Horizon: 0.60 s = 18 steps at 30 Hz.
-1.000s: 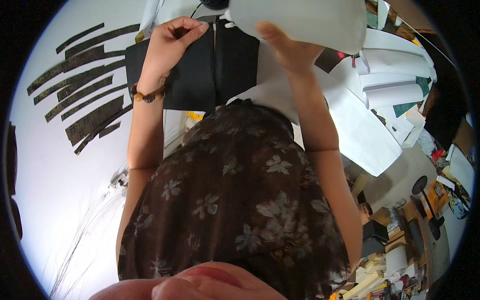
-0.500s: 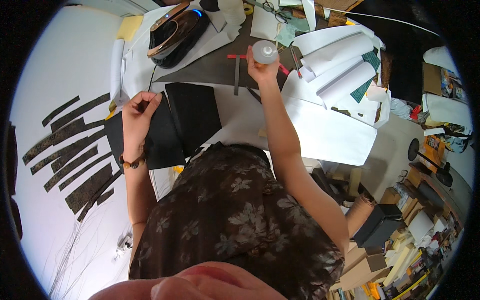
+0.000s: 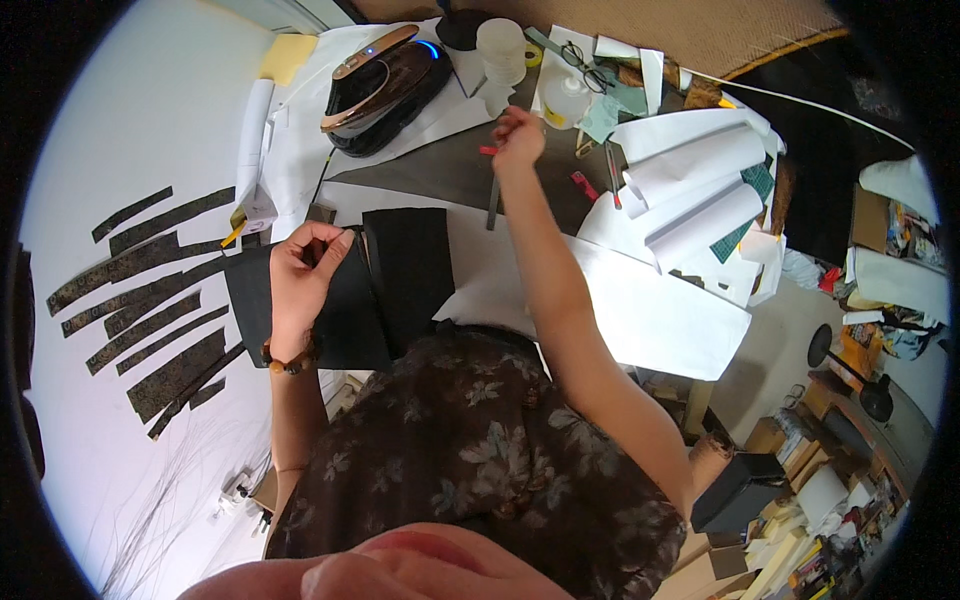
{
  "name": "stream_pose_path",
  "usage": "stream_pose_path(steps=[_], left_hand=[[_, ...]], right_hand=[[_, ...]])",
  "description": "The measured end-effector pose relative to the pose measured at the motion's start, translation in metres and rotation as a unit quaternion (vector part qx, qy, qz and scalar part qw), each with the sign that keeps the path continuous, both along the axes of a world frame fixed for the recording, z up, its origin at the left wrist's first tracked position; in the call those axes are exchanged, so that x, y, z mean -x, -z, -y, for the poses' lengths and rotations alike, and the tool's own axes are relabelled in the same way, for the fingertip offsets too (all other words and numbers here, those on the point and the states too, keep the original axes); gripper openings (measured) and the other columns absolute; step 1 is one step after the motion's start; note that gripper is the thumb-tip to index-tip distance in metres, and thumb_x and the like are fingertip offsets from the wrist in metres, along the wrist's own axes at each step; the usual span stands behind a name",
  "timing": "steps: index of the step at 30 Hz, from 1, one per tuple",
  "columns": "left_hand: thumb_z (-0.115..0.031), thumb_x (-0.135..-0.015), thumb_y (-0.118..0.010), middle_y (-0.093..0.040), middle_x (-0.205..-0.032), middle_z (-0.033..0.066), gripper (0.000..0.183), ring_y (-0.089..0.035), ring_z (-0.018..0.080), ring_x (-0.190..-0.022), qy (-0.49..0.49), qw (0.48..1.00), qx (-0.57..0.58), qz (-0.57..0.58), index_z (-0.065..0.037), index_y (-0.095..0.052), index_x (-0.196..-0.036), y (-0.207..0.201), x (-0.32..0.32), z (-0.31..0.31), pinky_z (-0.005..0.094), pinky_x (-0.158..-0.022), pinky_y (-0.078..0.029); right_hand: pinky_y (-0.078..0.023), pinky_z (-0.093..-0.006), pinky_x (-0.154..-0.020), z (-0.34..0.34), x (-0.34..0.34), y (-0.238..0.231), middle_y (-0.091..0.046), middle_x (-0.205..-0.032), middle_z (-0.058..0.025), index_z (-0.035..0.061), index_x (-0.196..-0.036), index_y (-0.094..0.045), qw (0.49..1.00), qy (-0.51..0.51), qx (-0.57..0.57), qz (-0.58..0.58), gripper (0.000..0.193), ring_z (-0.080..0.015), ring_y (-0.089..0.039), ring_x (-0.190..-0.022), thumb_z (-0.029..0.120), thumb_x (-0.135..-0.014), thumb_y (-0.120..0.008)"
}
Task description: The person measures and marks a black sheet of paper using a ruler and pencil, then cuts it with scissors. They fold the cut edge, iron it, and apply glue with a brush to the folded edge.
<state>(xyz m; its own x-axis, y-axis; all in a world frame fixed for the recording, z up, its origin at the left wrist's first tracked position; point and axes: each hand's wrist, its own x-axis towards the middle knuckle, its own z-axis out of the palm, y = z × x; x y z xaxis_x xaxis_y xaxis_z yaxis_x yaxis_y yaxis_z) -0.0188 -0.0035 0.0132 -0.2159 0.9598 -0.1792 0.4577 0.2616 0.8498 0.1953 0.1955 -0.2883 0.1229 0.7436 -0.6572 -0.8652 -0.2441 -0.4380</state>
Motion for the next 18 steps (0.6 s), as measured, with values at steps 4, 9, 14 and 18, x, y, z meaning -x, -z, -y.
stream_pose_path(steps=[4, 9, 14, 18], left_hand=[[-0.005, -0.085, -0.075, -0.056, -0.067, -0.0058, 0.008, -0.038, 0.0017, -0.058, 0.010, 1.000, 0.014, -0.009, 0.000, -0.069, -0.083, -0.005, 0.001, -0.003, 0.0198, -0.052, -0.030], [-0.004, -0.085, -0.075, -0.056, -0.068, -0.0063, 0.008, -0.039, 0.0016, -0.059, 0.010, 1.000, 0.014, -0.004, -0.001, -0.069, -0.083, -0.006, 0.002, -0.005, 0.0197, -0.054, -0.031], [-0.004, -0.083, -0.077, -0.059, -0.070, -0.0031, 0.009, -0.039, 0.0032, -0.057, 0.002, 1.000, 0.008, -0.003, -0.001, -0.069, -0.083, -0.005, 0.004, -0.002, 0.0210, -0.052, -0.034], [-0.005, -0.082, -0.077, -0.058, -0.068, -0.0028, 0.009, -0.040, 0.0040, -0.056, 0.001, 1.000, 0.010, -0.006, -0.001, -0.069, -0.082, -0.007, -0.001, -0.003, 0.0222, -0.051, -0.034]], right_hand=[[-0.053, -0.0415, -0.066, -0.042, 0.056, -0.011, -0.069, -0.077, -0.0135, 0.0028, -0.082, -0.067, 0.714, -0.131, -0.230, 0.649, 0.015, -0.0285, -0.068, -0.073, 0.017, -0.087, -0.065], [-0.053, -0.0450, -0.082, -0.105, 0.085, 0.013, -0.070, -0.096, -0.0208, -0.0012, -0.101, -0.062, 0.479, -0.330, -0.167, 0.796, 0.017, -0.0348, -0.068, -0.093, 0.009, -0.089, -0.057], [-0.053, -0.0440, -0.086, -0.112, 0.102, 0.016, -0.068, -0.102, -0.0223, -0.0058, -0.110, -0.055, 0.444, -0.405, -0.124, 0.790, 0.025, -0.0352, -0.068, -0.096, 0.009, -0.090, -0.057], [-0.054, -0.0495, -0.077, -0.105, 0.083, 0.026, -0.070, -0.091, -0.0219, -0.0061, -0.095, -0.062, 0.398, -0.359, -0.174, 0.826, 0.021, -0.0401, -0.068, -0.085, 0.013, -0.087, -0.059]])
